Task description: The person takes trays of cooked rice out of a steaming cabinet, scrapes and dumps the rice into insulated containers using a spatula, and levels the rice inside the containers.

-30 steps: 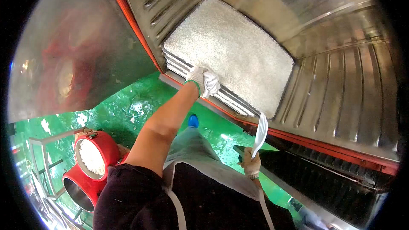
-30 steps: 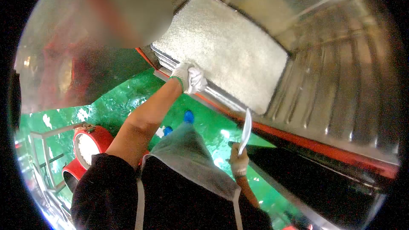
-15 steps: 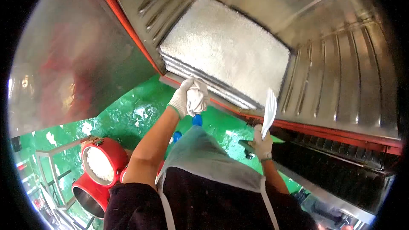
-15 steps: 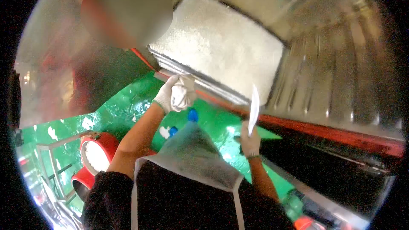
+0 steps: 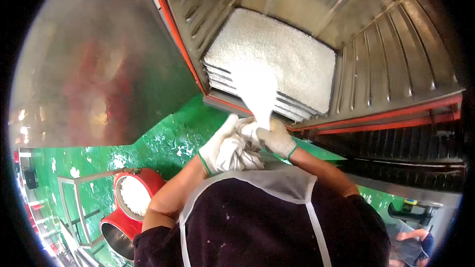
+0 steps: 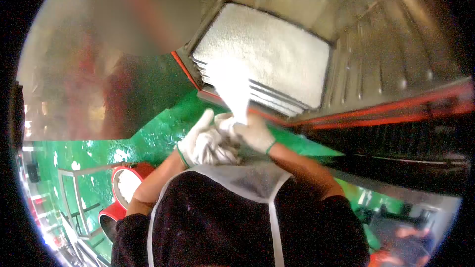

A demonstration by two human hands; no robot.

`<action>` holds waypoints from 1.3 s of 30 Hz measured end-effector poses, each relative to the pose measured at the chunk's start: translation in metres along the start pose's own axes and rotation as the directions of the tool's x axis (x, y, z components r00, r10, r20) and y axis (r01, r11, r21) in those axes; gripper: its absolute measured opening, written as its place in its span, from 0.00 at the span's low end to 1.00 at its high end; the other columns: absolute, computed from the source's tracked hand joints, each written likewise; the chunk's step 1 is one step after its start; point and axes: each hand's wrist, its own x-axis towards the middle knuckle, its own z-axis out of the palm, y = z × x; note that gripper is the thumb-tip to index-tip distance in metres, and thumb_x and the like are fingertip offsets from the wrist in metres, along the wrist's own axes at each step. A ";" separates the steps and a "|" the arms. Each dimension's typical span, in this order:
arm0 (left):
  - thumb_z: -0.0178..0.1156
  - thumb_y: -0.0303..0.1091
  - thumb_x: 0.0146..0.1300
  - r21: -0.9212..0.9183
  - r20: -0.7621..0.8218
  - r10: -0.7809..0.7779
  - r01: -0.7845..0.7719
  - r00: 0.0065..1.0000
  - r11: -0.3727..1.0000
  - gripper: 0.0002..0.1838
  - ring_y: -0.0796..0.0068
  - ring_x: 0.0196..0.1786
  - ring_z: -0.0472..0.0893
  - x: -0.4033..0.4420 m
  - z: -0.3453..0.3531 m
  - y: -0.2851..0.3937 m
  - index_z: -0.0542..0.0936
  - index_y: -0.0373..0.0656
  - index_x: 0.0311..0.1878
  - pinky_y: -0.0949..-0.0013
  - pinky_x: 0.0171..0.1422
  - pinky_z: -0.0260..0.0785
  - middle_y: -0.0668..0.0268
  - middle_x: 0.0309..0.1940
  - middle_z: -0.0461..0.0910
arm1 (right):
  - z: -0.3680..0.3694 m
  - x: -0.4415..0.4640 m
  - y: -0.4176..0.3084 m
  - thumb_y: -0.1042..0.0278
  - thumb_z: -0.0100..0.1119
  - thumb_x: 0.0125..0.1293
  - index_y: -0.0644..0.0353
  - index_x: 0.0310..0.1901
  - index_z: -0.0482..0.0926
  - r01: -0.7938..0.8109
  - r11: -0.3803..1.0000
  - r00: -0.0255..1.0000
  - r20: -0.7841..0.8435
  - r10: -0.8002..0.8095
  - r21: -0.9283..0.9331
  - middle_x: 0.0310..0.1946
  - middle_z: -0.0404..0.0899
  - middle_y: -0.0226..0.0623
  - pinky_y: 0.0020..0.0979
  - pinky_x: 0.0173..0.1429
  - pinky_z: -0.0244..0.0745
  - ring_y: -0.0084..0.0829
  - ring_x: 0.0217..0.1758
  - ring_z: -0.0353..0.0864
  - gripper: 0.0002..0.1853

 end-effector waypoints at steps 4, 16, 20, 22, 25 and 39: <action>0.52 0.66 0.67 0.004 0.386 -0.104 0.111 0.916 0.994 0.49 0.54 0.56 0.76 -0.011 -0.029 -0.016 0.48 0.44 0.79 0.56 0.59 0.73 0.45 0.67 0.66 | -0.044 0.024 0.059 0.69 0.47 0.72 0.67 0.48 0.77 0.188 0.934 0.946 -0.313 -0.089 0.305 0.37 0.82 0.43 0.33 0.40 0.82 0.35 0.38 0.84 0.12; 0.58 0.18 0.60 0.601 -0.233 0.345 -0.144 0.909 0.786 0.07 0.62 0.36 0.84 -0.026 -0.039 -0.019 0.74 0.39 0.40 0.63 0.37 0.81 0.49 0.40 0.83 | -0.086 -0.088 -0.014 0.66 0.54 0.70 0.67 0.57 0.70 0.372 0.285 0.917 -0.302 -0.260 0.883 0.48 0.78 0.46 0.38 0.53 0.82 0.38 0.50 0.81 0.18; 0.55 0.28 0.67 0.426 -0.201 0.363 -0.252 0.910 0.869 0.07 0.56 0.40 0.85 0.021 -0.074 0.045 0.73 0.40 0.46 0.56 0.43 0.84 0.49 0.43 0.81 | -0.152 -0.136 0.057 0.52 0.59 0.65 0.61 0.59 0.71 0.429 0.310 0.877 -0.309 -0.366 0.849 0.53 0.78 0.40 0.37 0.62 0.75 0.34 0.57 0.78 0.26; 0.51 0.41 0.73 0.381 -0.225 0.289 -0.189 0.931 0.905 0.15 0.58 0.47 0.83 0.061 -0.073 0.076 0.72 0.41 0.54 0.58 0.48 0.84 0.50 0.48 0.79 | -0.129 -0.155 0.016 0.55 0.59 0.63 0.60 0.58 0.73 0.540 0.432 0.842 -0.453 -0.293 0.722 0.52 0.79 0.38 0.39 0.62 0.76 0.35 0.56 0.80 0.25; 0.44 0.46 0.76 0.026 -0.220 0.088 -0.084 0.971 0.996 0.18 0.63 0.46 0.81 0.167 -0.116 0.140 0.73 0.40 0.51 0.60 0.47 0.81 0.56 0.42 0.79 | -0.120 -0.140 0.074 0.59 0.63 0.59 0.60 0.57 0.76 0.488 0.509 0.870 -0.347 -0.351 0.709 0.51 0.81 0.37 0.41 0.60 0.78 0.36 0.53 0.81 0.24; 0.45 0.40 0.67 0.797 0.299 0.433 0.026 0.850 -0.603 0.16 0.67 0.42 0.80 0.309 -0.319 0.219 0.81 0.49 0.48 0.60 0.43 0.73 0.66 0.44 0.81 | -0.113 -0.157 0.102 0.64 0.54 0.69 0.64 0.60 0.70 -0.138 0.982 0.304 -0.949 -0.079 -0.126 0.50 0.76 0.39 0.36 0.55 0.74 0.34 0.51 0.76 0.21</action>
